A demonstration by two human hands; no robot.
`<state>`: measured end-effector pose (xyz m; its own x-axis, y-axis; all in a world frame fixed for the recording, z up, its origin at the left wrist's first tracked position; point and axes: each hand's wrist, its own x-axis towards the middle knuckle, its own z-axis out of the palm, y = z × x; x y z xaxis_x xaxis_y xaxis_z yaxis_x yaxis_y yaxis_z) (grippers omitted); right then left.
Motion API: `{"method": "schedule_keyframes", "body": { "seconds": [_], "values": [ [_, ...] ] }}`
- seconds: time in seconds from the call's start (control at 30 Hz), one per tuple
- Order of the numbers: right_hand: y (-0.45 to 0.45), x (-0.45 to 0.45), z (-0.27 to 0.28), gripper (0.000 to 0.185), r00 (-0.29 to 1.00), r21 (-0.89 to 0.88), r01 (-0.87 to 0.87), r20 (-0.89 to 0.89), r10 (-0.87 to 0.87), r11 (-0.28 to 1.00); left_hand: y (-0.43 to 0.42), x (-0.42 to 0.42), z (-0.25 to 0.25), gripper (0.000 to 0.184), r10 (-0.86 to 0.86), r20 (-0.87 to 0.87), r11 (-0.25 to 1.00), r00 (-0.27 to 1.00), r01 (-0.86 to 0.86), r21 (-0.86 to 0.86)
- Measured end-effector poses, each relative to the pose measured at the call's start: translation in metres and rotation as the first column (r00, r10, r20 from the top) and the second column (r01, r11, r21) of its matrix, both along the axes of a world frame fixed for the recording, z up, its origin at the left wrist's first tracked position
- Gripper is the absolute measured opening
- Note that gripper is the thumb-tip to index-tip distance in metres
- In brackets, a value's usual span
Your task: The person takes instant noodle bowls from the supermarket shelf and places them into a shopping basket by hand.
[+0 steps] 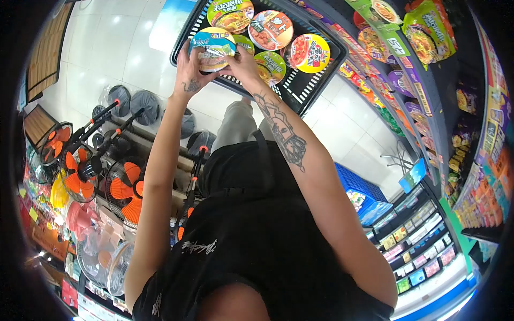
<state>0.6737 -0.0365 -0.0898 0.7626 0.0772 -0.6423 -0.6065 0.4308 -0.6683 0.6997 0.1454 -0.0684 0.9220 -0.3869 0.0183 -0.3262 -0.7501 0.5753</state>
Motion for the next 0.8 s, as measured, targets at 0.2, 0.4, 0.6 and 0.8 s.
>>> {"method": "schedule_keyframes", "body": {
  "seconds": [0.2,0.4,0.6,0.8],
  "values": [
    [0.008,0.023,-0.027,0.038,0.984,-0.188,-0.164,-0.094,0.149,0.968,0.004,-0.003,-0.005,0.062,-0.087,0.041,0.993,0.995,0.083,0.087],
    [-0.012,0.024,-0.018,0.047,0.890,-0.306,-0.449,-0.240,0.389,0.839,-0.019,-0.002,-0.010,0.048,-0.116,0.030,0.943,0.993,0.101,0.318],
    [-0.048,-0.053,-0.005,0.031,0.980,-0.244,-0.199,-0.066,0.188,0.949,-0.036,0.012,-0.033,0.052,-0.065,0.074,0.971,0.995,0.046,0.235],
    [-0.129,-0.165,0.069,0.029,0.998,-0.319,0.017,-0.052,-0.035,0.948,-0.027,0.016,-0.029,0.053,-0.106,0.045,0.988,0.993,0.100,0.114]
  ]
}}
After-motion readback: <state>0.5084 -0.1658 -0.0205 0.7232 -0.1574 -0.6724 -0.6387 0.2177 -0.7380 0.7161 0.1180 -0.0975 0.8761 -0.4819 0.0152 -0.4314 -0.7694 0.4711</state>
